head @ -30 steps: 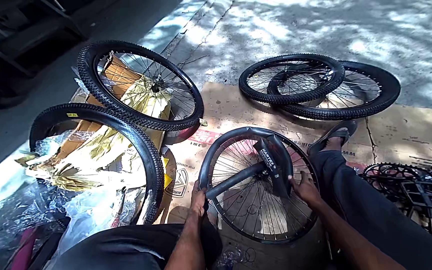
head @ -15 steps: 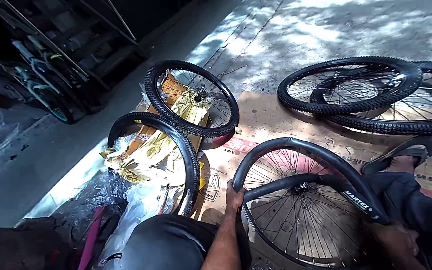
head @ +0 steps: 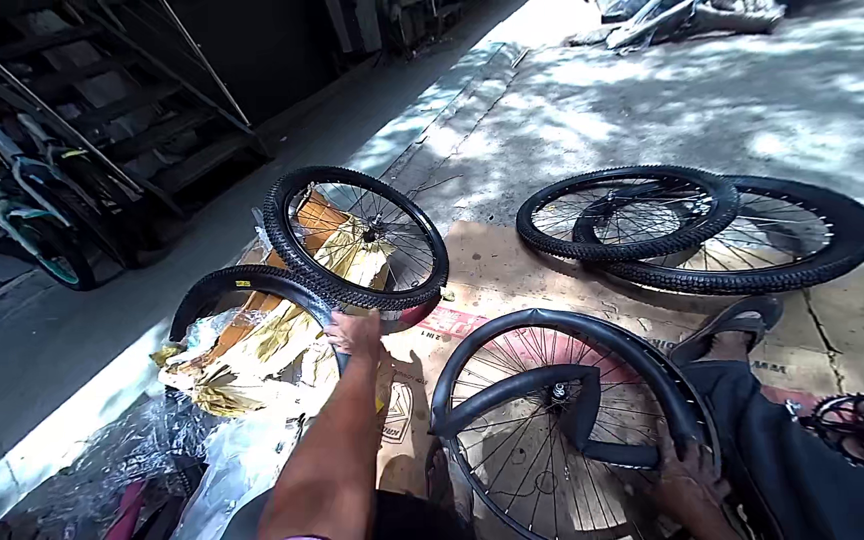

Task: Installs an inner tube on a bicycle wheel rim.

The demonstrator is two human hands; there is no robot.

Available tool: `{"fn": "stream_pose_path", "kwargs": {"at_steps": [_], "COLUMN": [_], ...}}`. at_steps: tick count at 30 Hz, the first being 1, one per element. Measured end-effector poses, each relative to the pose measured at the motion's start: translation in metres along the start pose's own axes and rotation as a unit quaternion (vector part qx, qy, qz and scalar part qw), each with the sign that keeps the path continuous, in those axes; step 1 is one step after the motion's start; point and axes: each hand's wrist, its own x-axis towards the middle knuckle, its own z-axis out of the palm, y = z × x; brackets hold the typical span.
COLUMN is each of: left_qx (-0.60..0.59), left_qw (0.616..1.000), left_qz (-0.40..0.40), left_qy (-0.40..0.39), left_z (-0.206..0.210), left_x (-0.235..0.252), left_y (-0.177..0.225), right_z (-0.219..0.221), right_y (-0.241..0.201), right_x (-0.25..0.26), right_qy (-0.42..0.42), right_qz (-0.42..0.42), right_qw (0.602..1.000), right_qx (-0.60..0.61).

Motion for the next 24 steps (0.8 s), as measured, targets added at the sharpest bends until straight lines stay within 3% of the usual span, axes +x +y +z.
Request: {"fn": "stream_pose_path", "kwargs": {"at_steps": [2,7,9,12,16,18,20,21,23,24], "left_qx": [-0.035,-0.142,-0.171,-0.258,-0.484,-0.532,-0.492,-0.411,-0.126,-0.012], "left_qw": [0.999,0.972,0.964,0.96,0.875,0.84,0.855,0.897,0.977,0.985], "left_qz": [-0.036,-0.083,-0.097,-0.043,0.022,0.105,0.159,0.137,0.094,0.081], "left_qy": [0.014,-0.165,-0.181,-0.103,0.027,0.029,0.055,0.093,0.145,0.153], "left_z": [-0.026,-0.05,-0.048,-0.057,-0.117,-0.163,-0.216,-0.241,-0.287,-0.306], "left_x": [0.037,0.09,0.104,0.126,0.145,0.151,0.099,0.053,-0.014,-0.024], "left_y": [0.012,-0.003,-0.014,-0.029,-0.015,-0.015,0.006,0.027,0.047,0.045], "right_z": [-0.01,-0.021,-0.014,-0.003,-0.008,-0.012,-0.008,-0.005,-0.002,0.0], "right_y": [-0.011,-0.053,-0.059,-0.057,-0.056,-0.058,-0.057,-0.054,-0.045,-0.036], "right_x": [-0.003,-0.02,-0.025,-0.025,-0.023,-0.021,-0.019,-0.018,-0.02,-0.022], "right_qy": [-0.015,-0.05,-0.075,-0.063,-0.054,-0.051,-0.039,-0.035,-0.005,0.026], "right_qz": [-0.011,-0.066,-0.074,-0.078,-0.06,-0.044,-0.036,-0.034,-0.046,-0.061], "right_qw": [1.0,0.996,0.994,0.995,0.997,0.997,0.997,0.997,0.996,0.994], "right_qx": [-0.011,-0.021,-0.023,-0.012,0.01,0.035,0.049,0.052,0.072,0.09]}}
